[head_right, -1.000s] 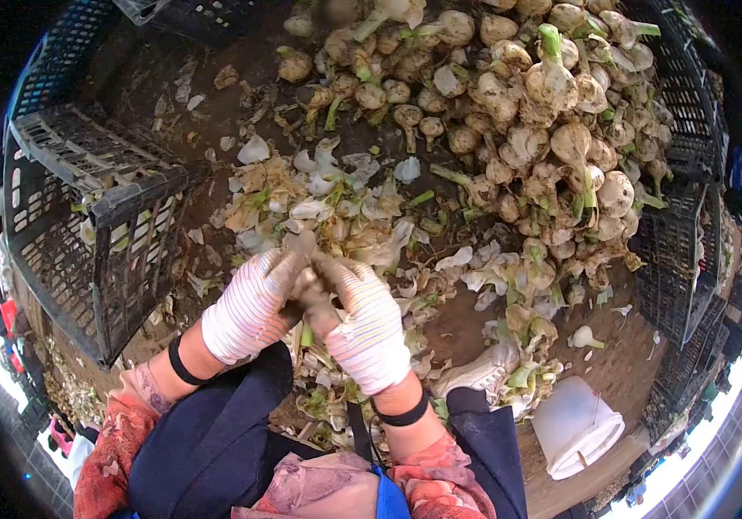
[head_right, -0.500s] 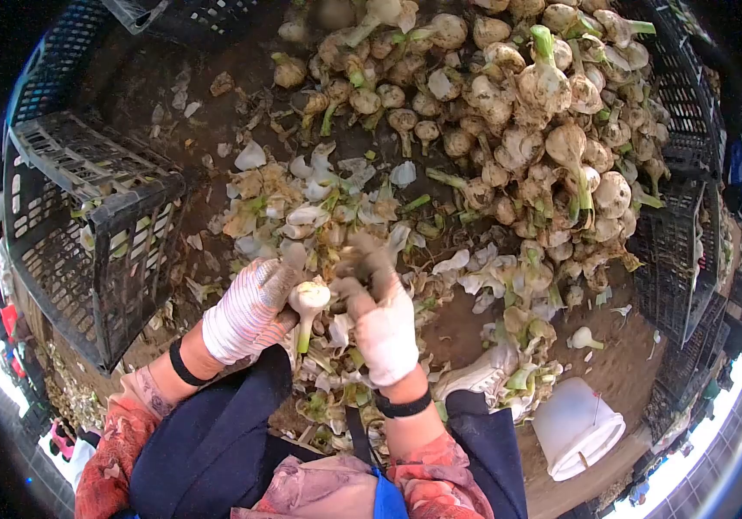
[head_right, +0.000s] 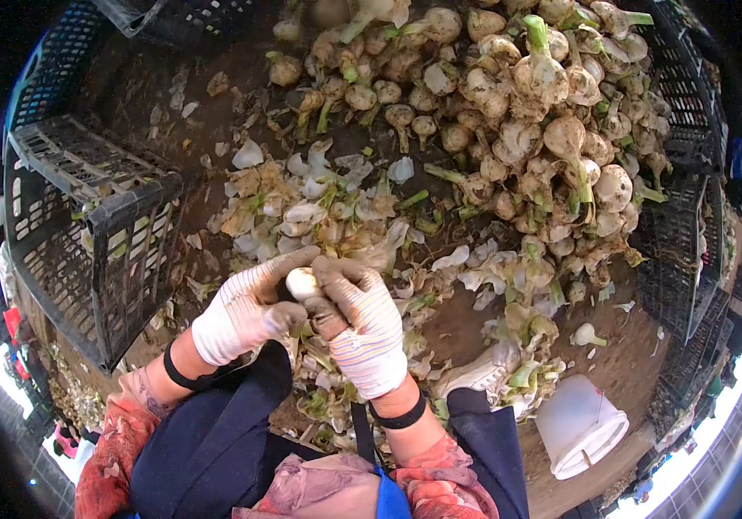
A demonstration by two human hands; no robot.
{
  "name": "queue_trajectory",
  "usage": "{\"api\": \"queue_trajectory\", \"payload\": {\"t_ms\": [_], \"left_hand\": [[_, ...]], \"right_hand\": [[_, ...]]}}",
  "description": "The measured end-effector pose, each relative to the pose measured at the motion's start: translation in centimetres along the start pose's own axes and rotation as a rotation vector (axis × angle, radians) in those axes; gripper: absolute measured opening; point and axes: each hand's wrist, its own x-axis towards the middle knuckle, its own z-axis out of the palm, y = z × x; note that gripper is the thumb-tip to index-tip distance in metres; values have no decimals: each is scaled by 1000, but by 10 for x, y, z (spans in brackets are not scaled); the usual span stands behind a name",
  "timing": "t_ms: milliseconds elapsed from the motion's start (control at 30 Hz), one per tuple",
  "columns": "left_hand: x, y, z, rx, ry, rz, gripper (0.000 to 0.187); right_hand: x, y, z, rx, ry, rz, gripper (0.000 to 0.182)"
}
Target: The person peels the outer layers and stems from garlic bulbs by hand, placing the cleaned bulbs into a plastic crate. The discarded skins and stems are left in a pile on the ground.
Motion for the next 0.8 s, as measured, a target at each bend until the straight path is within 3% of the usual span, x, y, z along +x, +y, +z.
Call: {"api": "queue_trajectory", "payload": {"t_ms": [33,67,133,167,200,267,300,333,400,433,533,600,633,667,733,767,800], "left_hand": [[0,1,3,28,48,17,84],[0,0,1,28,48,16,84],[0,-3,-7,436,34,261,79],[-1,0,-11,658,23,312,78],[0,5,-11,660,21,309,78],[2,13,-7,983,-59,323,79],[4,14,-3,668,-74,207,84],[4,6,-5,669,-76,207,84],[2,-17,-12,294,9,84,90],[-3,-6,-2,98,-16,-16,93],[-1,-12,-5,115,-4,30,95],[4,-7,-5,106,-28,17,96],[6,-6,-4,93,-43,1,97],[1,-9,-5,71,-9,-54,93],[-6,3,-3,114,2,-84,86],[-8,21,-3,167,8,-82,75],[-6,41,0,193,98,38,68]], "right_hand": [[-1,-2,1,35,24,-33,32],[0,-6,1,35,24,-32,32],[0,-12,-1,99,4,19,29],[1,-7,3,113,16,33,21],[5,-7,1,114,18,35,21],[19,-12,-5,1,-105,149,14],[21,-9,0,39,-87,233,14],[23,-1,2,39,-84,234,14],[29,16,4,158,57,453,16],[33,8,-2,369,123,621,17],[22,8,5,570,234,508,34],[13,-11,-8,682,-40,654,42],[7,-7,-9,471,-187,530,37],[2,9,-9,211,-183,151,32],[-5,24,-17,-21,-242,157,28],[-3,33,-12,-46,-171,319,34],[-1,43,-18,-58,-152,315,34]]}}
